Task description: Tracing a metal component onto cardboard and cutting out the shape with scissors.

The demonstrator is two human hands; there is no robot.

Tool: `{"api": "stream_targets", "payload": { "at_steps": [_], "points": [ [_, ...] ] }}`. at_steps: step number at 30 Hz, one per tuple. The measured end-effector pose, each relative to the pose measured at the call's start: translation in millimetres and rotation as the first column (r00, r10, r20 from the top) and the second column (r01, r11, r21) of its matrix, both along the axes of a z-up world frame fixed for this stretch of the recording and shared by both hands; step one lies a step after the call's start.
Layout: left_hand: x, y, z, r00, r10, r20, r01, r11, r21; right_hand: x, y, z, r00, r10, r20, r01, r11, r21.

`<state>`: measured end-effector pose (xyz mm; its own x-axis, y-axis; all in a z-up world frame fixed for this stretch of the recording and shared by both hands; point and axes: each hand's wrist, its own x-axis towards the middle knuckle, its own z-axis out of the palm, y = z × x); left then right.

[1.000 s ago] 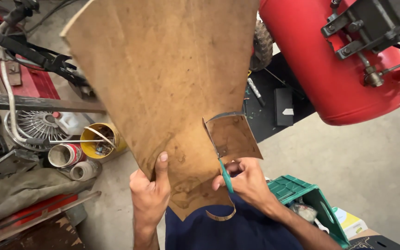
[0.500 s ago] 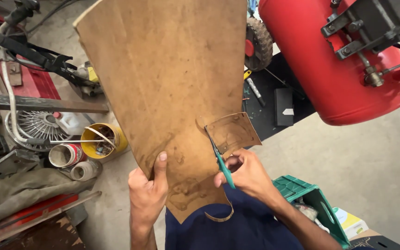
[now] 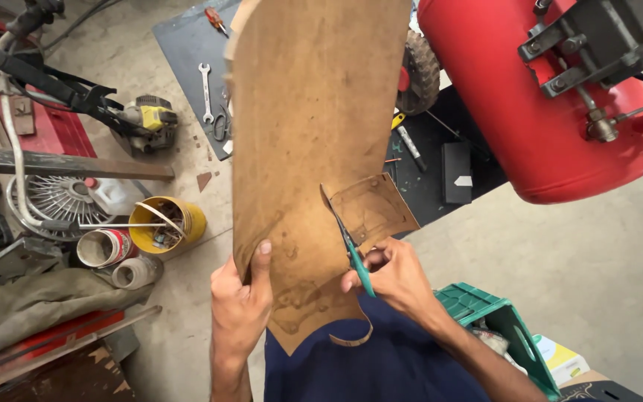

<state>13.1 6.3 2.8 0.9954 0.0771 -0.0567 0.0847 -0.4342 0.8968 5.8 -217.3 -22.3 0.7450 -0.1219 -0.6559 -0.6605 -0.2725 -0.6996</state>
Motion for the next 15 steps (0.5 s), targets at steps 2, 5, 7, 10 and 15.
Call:
{"api": "stream_targets", "payload": {
  "at_steps": [2,5,7,10,15],
  "points": [
    [6,-4,-1,1.0,0.006,-0.016,-0.006,1.0,0.003,-3,-5,-28,0.998,0.035,0.043,-0.035,0.999,0.001],
    [28,-13,-4,0.999,0.041,-0.035,-0.043,0.998,-0.056,-4,-20,-84,0.993,0.092,0.068,-0.102,0.983,0.152],
    [41,-11,-30,0.997,0.063,-0.042,-0.068,0.99,-0.122,-6,-32,-111,0.993,0.11,0.05,-0.12,0.947,0.296],
    [49,-1,-89,0.984,0.085,-0.153,-0.101,0.99,-0.099,-11,-52,-121,0.953,0.289,-0.088,-0.234,0.891,0.388],
    [52,5,-125,0.982,0.12,-0.143,-0.13,0.989,-0.067,-9,-91,-148,0.936,0.245,-0.253,-0.315,0.904,-0.29]
  ]
}}
